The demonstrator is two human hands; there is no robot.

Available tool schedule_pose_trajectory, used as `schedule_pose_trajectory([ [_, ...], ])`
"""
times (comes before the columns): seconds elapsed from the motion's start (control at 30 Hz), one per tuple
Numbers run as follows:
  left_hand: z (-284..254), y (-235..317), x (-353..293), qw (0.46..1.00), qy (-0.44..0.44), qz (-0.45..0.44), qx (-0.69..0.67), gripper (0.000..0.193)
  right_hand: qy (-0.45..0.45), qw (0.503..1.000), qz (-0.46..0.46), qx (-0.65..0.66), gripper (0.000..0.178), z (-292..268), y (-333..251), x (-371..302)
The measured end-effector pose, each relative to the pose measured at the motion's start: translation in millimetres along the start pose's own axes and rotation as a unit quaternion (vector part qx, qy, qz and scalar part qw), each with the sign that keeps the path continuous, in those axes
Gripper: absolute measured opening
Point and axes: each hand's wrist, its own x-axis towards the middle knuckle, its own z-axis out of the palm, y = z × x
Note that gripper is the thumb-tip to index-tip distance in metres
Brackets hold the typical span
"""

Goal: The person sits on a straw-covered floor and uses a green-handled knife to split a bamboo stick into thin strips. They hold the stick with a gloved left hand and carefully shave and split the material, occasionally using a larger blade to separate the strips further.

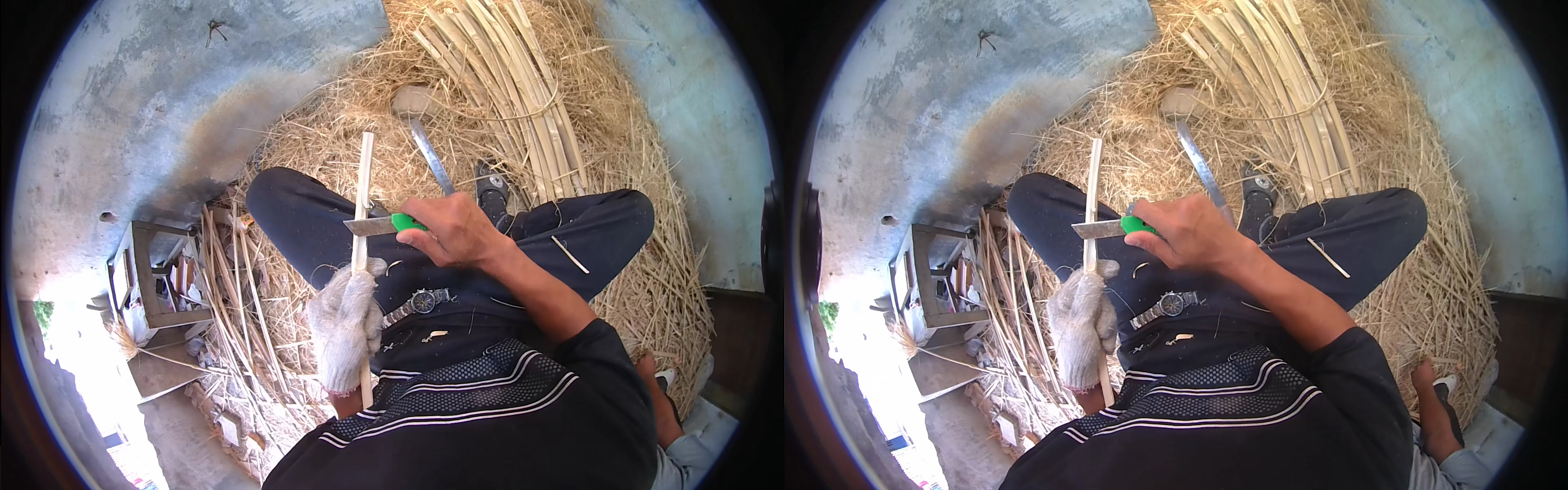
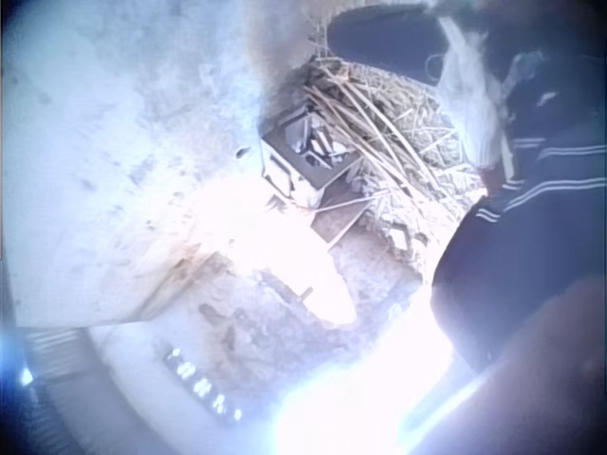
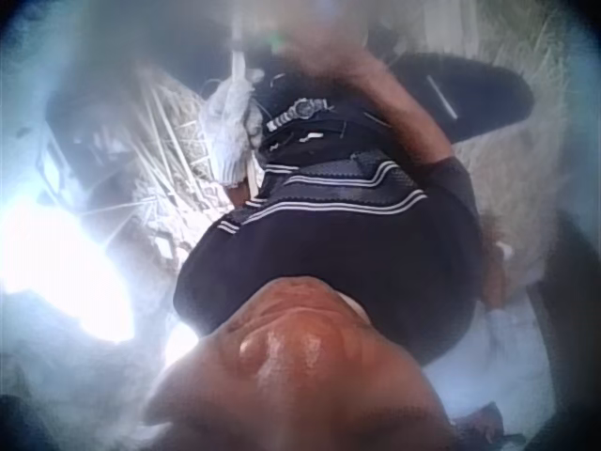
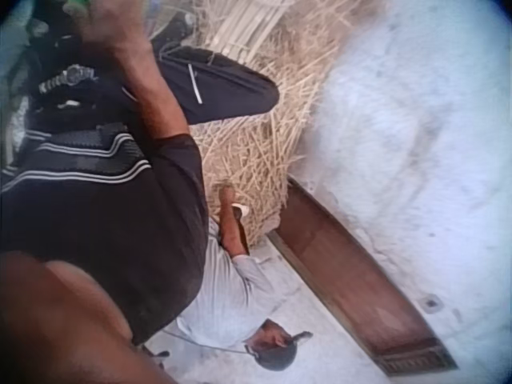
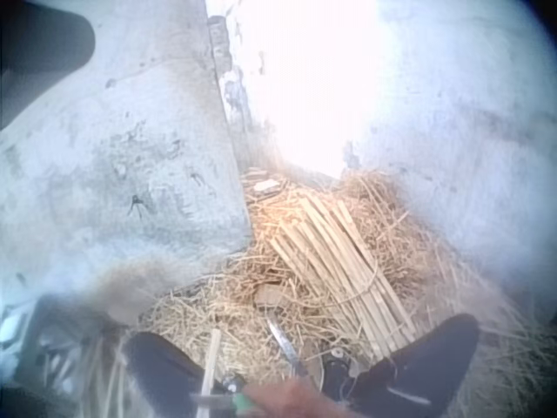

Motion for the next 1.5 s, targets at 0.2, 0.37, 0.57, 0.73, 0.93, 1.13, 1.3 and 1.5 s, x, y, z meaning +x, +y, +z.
schedule_pose_trajectory([
  [0.2, 4.8, 0.2, 3.7, 0.999, 0.019, 0.006, 0.039, 0.029, 0.039, 0.992, 0.039, -0.114, 0.030, 5.4, -8.8, 0.8],
  [0.37, 5.9, -1.3, 11.5, 0.998, 0.025, 0.027, 0.044, 0.027, 0.076, 0.981, 0.068, -0.162, 0.030, 15.7, -10.8, 2.4],
  [0.57, 9.1, -7.2, 22.8, 0.996, 0.035, 0.026, 0.077, 0.026, 0.119, 0.965, 0.109, -0.208, 0.032, 42.8, 1.9, 11.1],
  [0.73, 8.2, -6.3, 22.1, 0.996, 0.031, 0.008, 0.078, 0.026, 0.164, 0.956, 0.080, -0.228, 0.035, 45.0, 34.5, 29.6],
  [0.93, 19.0, -1.6, -6.1, 0.989, 0.011, 0.023, 0.145, 0.024, 0.186, 0.870, 0.295, -0.349, 0.028, 25.7, 150.2, 57.4],
  [1.13, -22.5, -12.6, 13.9, 0.997, 0.069, -0.045, -0.008, 0.024, 0.173, 0.861, 0.467, -0.100, 0.071, -112.5, 148.2, 49.0],
  [1.3, 1.4, -2.1, 26.0, 0.993, -0.080, 0.004, -0.089, 0.034, 0.061, 0.932, 0.352, 0.058, 0.039, -46.8, 72.6, -5.3],
  [1.5, 8.6, 2.1, 28.8, 0.987, -0.099, 0.034, -0.121, 0.041, 0.029, 0.944, 0.302, 0.130, 0.030, -25.5, 20.1, -10.8],
])
